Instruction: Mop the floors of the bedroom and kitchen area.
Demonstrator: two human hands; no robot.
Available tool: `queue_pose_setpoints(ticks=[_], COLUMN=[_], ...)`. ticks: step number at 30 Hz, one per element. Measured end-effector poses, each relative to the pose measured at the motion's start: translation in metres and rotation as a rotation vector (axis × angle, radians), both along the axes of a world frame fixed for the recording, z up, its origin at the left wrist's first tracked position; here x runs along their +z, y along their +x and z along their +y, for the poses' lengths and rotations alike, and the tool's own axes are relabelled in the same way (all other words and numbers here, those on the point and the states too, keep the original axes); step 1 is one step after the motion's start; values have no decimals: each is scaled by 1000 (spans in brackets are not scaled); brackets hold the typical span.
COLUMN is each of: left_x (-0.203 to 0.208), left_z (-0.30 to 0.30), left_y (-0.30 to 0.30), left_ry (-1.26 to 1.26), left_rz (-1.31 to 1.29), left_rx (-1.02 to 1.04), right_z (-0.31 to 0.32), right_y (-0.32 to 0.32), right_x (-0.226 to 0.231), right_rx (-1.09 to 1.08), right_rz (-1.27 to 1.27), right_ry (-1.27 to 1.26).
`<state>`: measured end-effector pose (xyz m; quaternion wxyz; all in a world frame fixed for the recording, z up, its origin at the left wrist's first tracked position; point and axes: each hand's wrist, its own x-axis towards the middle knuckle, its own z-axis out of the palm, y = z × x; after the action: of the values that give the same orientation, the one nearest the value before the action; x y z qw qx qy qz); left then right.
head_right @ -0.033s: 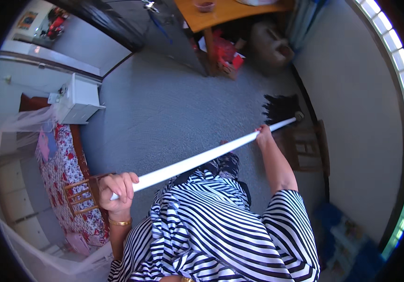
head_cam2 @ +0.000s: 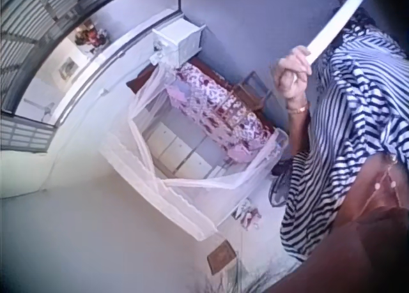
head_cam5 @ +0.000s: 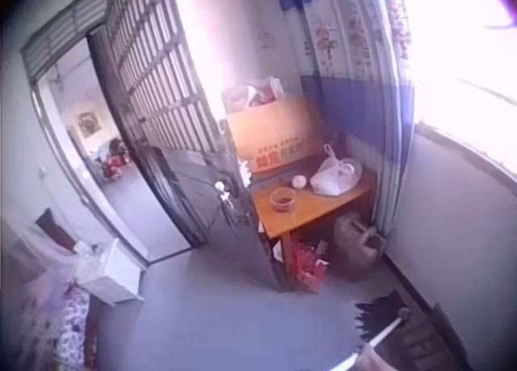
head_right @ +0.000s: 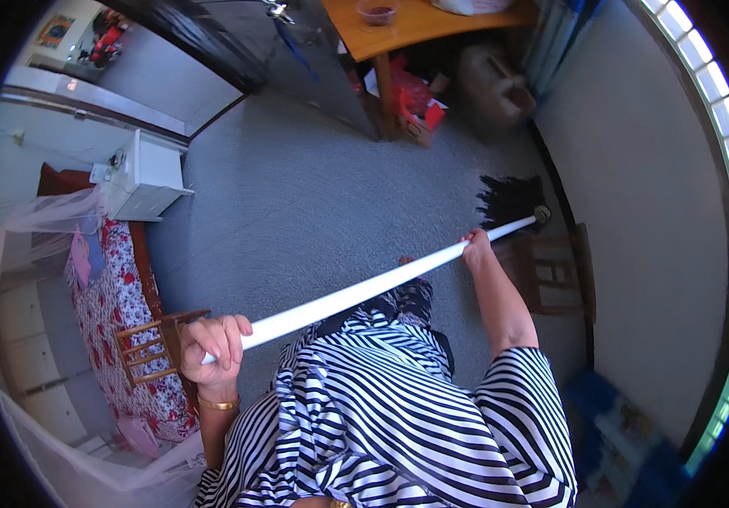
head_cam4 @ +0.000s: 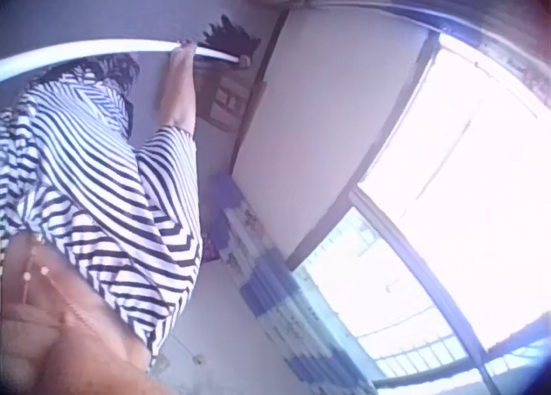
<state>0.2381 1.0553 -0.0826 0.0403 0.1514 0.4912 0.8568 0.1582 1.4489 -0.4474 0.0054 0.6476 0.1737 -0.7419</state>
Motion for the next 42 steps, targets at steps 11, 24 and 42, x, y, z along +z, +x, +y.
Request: queue_pose_setpoints(ticks=[11,24,42], left_x=[35,44,38], left_z=[-62,-187,-302], left_y=[42,150,129], left_ry=[33,-52,75], left_rz=[126,290,358], left_rx=[369,554,676], right_z=[-147,-319,-462], right_y=[-25,9,-46], right_x=[85,43,66], right_rx=[231,501,531], right_rz=[-86,-76,-198], right_ry=[-84,-53,-97])
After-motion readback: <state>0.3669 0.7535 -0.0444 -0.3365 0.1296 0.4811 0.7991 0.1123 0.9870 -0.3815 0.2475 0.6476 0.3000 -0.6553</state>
